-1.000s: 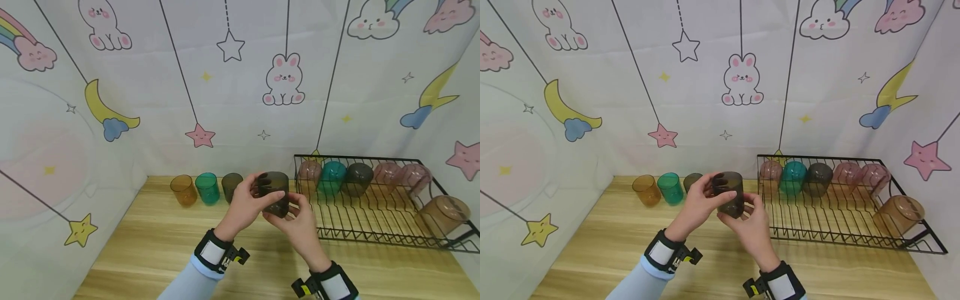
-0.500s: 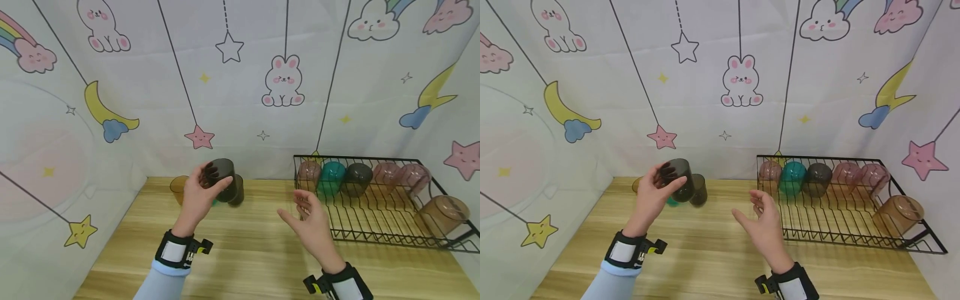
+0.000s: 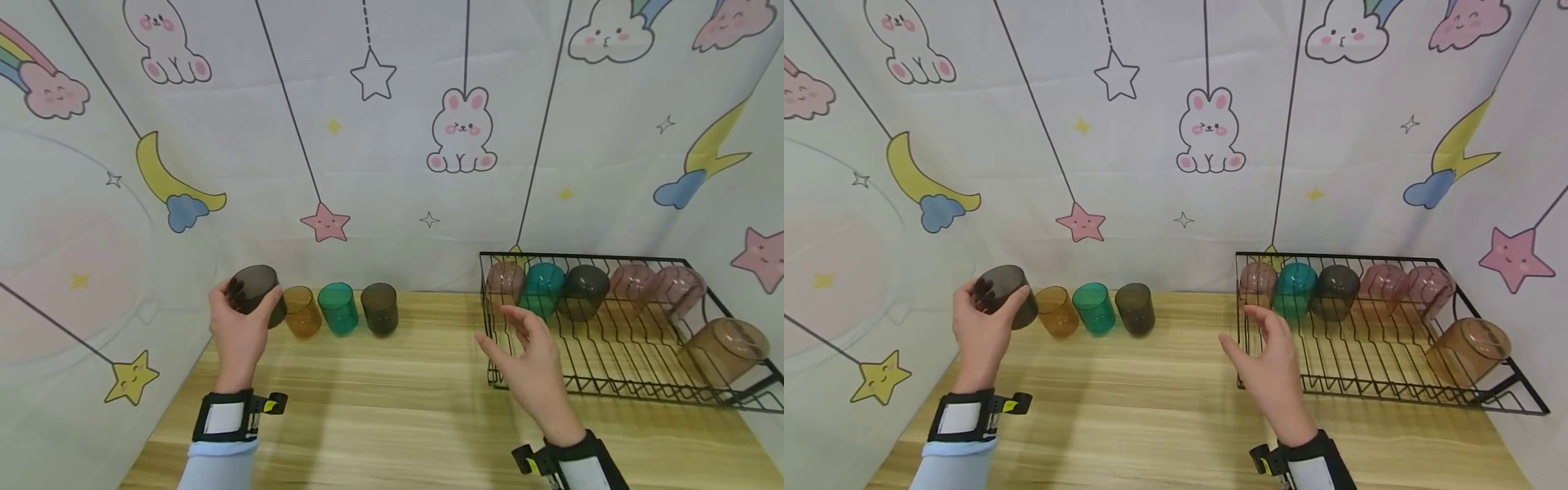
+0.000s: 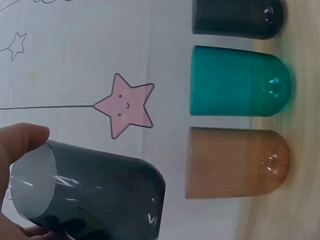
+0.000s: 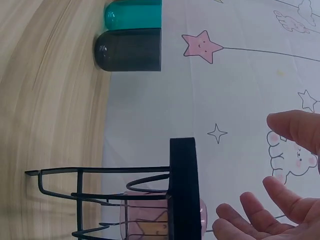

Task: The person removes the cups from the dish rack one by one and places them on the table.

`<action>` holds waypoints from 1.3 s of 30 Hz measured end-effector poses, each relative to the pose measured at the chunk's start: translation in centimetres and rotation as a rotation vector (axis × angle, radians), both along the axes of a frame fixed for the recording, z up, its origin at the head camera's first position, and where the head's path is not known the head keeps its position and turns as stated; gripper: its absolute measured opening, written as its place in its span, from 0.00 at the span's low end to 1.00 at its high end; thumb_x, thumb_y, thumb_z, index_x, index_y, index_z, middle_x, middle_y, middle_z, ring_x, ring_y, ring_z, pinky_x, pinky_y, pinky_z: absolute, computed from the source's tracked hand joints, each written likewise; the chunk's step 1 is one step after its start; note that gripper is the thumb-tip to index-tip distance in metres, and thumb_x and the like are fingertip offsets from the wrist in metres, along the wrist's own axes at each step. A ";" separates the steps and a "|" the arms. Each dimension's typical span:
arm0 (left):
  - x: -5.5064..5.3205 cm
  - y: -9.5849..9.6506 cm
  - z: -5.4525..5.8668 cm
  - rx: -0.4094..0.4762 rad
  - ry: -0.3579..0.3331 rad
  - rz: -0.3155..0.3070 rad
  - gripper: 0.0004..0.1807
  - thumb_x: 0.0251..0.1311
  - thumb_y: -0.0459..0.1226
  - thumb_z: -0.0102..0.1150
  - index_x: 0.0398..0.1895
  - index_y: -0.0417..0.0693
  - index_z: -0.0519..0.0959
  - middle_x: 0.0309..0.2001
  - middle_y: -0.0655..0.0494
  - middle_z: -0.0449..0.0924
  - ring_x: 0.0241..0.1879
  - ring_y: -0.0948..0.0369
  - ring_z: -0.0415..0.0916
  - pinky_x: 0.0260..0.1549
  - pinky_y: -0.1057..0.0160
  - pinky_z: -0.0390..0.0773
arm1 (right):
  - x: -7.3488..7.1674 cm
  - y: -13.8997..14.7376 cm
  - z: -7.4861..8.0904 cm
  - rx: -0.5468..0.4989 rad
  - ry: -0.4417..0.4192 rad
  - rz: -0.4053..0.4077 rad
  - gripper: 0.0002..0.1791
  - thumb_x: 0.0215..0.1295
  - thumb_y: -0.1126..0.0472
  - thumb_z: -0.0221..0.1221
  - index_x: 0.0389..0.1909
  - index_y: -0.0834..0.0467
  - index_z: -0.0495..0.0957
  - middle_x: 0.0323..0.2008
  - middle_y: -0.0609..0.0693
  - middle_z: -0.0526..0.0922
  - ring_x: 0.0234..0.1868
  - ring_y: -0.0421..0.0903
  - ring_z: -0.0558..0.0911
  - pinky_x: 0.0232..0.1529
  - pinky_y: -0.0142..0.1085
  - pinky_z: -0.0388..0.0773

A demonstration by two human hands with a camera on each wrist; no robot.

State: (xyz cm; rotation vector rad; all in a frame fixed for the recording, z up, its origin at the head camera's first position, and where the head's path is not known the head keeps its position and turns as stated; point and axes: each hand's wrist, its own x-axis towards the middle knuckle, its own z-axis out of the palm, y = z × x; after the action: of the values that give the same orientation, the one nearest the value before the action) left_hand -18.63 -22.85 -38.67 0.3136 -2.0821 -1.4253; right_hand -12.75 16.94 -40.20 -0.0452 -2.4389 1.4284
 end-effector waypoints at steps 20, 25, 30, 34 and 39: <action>1.8 -0.2 -6.2 -0.030 -0.424 -0.088 0.48 0.51 0.48 0.64 0.66 0.38 0.46 0.65 0.33 0.56 0.61 0.44 0.60 0.57 0.45 0.66 | 0.3 0.5 -0.1 0.019 -0.050 -0.018 0.42 0.51 0.38 0.64 0.64 0.53 0.63 0.63 0.52 0.67 0.66 0.54 0.65 0.65 0.50 0.63; 2.0 0.0 -6.5 -0.006 -0.449 -0.100 0.49 0.50 0.46 0.64 0.66 0.38 0.44 0.64 0.32 0.56 0.60 0.44 0.60 0.57 0.46 0.66 | 0.2 0.4 -0.2 0.027 -0.068 -0.011 0.44 0.50 0.34 0.62 0.64 0.52 0.62 0.64 0.52 0.66 0.68 0.55 0.64 0.65 0.52 0.63; 1.8 -0.2 -6.6 0.001 -0.456 -0.102 0.49 0.51 0.47 0.63 0.66 0.40 0.43 0.64 0.30 0.54 0.60 0.44 0.60 0.57 0.46 0.66 | 0.2 0.4 -0.2 0.029 -0.064 -0.007 0.43 0.51 0.35 0.62 0.64 0.53 0.62 0.64 0.52 0.65 0.68 0.55 0.63 0.65 0.52 0.63; 1.7 -0.4 -6.6 -0.017 -0.478 -0.104 0.50 0.51 0.48 0.63 0.67 0.41 0.42 0.64 0.28 0.54 0.59 0.44 0.60 0.56 0.45 0.66 | 0.1 0.5 -0.3 0.037 -0.061 0.000 0.44 0.51 0.35 0.62 0.64 0.53 0.62 0.64 0.52 0.65 0.68 0.55 0.64 0.65 0.52 0.63; 1.9 -0.3 -6.2 -0.038 -0.456 -0.091 0.56 0.50 0.52 0.65 0.70 0.42 0.37 0.65 0.28 0.52 0.61 0.42 0.59 0.56 0.43 0.65 | 0.1 0.7 -0.3 0.069 -0.047 0.025 0.43 0.52 0.37 0.63 0.64 0.55 0.63 0.63 0.53 0.66 0.66 0.56 0.64 0.64 0.53 0.63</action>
State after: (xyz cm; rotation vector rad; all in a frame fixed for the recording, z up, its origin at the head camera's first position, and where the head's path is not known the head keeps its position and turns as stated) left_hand -16.75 -23.20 -44.87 0.5799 -2.5100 -1.4669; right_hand -12.70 17.67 -40.52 -0.0337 -2.5334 1.3675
